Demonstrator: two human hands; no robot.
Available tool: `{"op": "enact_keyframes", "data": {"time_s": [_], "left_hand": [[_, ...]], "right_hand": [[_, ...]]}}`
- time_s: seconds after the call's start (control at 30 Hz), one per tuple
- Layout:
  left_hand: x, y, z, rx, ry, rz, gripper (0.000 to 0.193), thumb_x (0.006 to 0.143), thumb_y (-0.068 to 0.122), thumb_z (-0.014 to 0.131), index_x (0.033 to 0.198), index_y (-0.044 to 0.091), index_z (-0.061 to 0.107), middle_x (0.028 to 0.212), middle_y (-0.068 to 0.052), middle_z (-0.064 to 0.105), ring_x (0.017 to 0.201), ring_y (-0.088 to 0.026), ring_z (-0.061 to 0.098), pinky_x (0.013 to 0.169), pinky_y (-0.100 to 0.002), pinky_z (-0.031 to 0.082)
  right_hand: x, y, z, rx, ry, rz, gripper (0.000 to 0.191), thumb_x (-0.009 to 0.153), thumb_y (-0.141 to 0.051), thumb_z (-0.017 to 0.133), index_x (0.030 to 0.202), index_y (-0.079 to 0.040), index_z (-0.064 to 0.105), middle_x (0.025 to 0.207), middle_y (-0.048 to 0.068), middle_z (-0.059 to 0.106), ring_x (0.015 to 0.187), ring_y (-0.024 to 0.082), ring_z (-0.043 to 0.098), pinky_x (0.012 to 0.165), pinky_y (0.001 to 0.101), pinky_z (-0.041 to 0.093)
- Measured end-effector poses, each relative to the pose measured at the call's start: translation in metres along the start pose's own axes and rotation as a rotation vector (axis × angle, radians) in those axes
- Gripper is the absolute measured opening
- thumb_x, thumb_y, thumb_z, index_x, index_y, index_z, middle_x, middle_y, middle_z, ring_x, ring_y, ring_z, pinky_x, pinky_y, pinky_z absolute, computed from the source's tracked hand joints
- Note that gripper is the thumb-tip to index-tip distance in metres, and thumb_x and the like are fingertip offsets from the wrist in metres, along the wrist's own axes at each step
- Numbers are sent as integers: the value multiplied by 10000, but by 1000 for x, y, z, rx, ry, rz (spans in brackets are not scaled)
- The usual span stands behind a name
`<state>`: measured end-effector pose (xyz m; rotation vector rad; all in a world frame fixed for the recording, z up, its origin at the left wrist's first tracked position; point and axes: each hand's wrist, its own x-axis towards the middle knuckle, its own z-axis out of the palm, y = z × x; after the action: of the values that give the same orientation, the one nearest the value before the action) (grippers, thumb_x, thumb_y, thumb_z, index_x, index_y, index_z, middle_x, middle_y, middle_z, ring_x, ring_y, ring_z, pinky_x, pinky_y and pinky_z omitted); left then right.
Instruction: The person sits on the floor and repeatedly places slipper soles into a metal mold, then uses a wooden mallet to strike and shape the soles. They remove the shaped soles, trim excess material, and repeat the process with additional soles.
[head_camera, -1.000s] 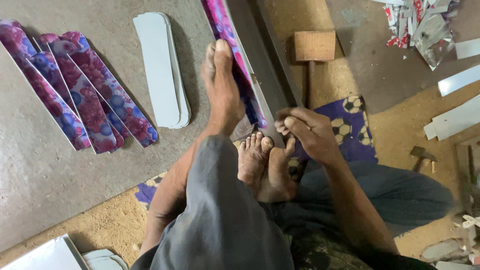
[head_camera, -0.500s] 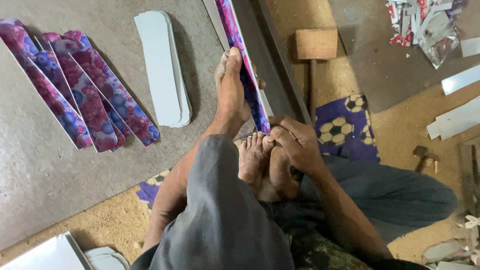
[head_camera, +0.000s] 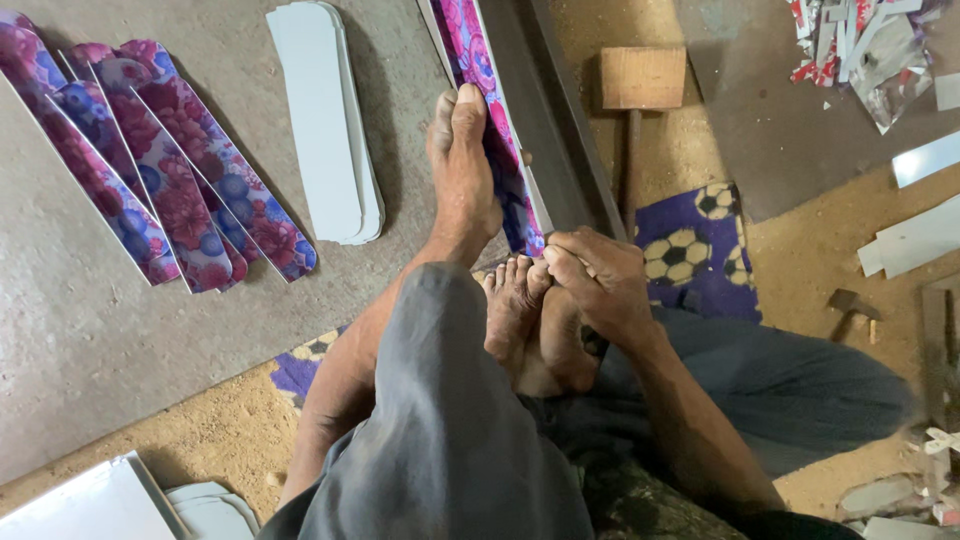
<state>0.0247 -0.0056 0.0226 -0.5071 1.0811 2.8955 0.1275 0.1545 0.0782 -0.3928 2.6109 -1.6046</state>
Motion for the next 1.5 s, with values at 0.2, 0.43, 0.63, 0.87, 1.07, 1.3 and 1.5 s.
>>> {"op": "enact_keyframes", "data": {"time_s": [0.2, 0.43, 0.63, 0.87, 1.07, 1.3, 1.5], "left_hand": [[-2, -2, 0, -5, -30, 39, 214, 1102, 301, 573, 1003, 114, 547, 814, -15, 617, 639, -118, 604, 556, -322, 567], [-10, -9, 3, 80, -50, 119, 224, 1123, 305, 577, 1053, 93, 574, 911, 22, 579, 801, -79, 552, 692, -283, 507], [-36, -13, 1, 420, 75, 133, 273, 1094, 374, 495, 1207, 143, 587, 1140, 129, 526, 1077, -4, 474, 940, -210, 390], [-60, -15, 8, 220, -24, 112, 424, 1126, 458, 463, 1066, 62, 602, 914, 18, 582, 824, -99, 518, 730, -295, 451], [-41, 12, 16, 171, -30, 33, 469, 1086, 523, 472, 990, 80, 594, 721, -12, 527, 634, -154, 517, 715, -401, 566], [-45, 3, 22, 106, 53, 37, 484, 1091, 530, 459, 956, 71, 535, 638, -36, 468, 529, -168, 447, 610, -391, 514], [-47, 4, 15, -11, -176, -24, 397, 1140, 452, 391, 1009, 95, 505, 673, -36, 452, 563, -181, 459, 586, -381, 469]], "right_hand": [[-2, 10, -4, 180, -53, 133, 177, 1030, -107, 588, 1037, 33, 696, 885, 74, 709, 799, 114, 674, 709, 243, 549], [-6, 22, -1, 316, 2, 332, 304, 1138, -180, 522, 907, -5, 612, 765, 36, 498, 678, 86, 455, 617, 277, 384], [-1, 12, 4, 70, 107, 186, 147, 1058, -126, 572, 1000, 1, 618, 814, 56, 544, 737, 115, 514, 661, 288, 447], [1, -19, 20, 459, 84, 491, 341, 1058, -276, 490, 1133, 29, 624, 972, 80, 615, 883, 140, 552, 782, 320, 470], [-4, -20, 20, 426, 17, 264, 482, 1056, -293, 463, 1359, 65, 570, 1211, 174, 656, 1113, 223, 628, 977, 339, 508], [-16, -12, 21, 235, 88, 103, 456, 1058, -235, 449, 1359, 85, 571, 1251, 217, 664, 1153, 307, 664, 1032, 369, 519], [-32, 1, 21, 271, 134, 71, 424, 1085, -223, 443, 1318, 94, 600, 1225, 249, 684, 1137, 319, 691, 1006, 394, 557]]}}
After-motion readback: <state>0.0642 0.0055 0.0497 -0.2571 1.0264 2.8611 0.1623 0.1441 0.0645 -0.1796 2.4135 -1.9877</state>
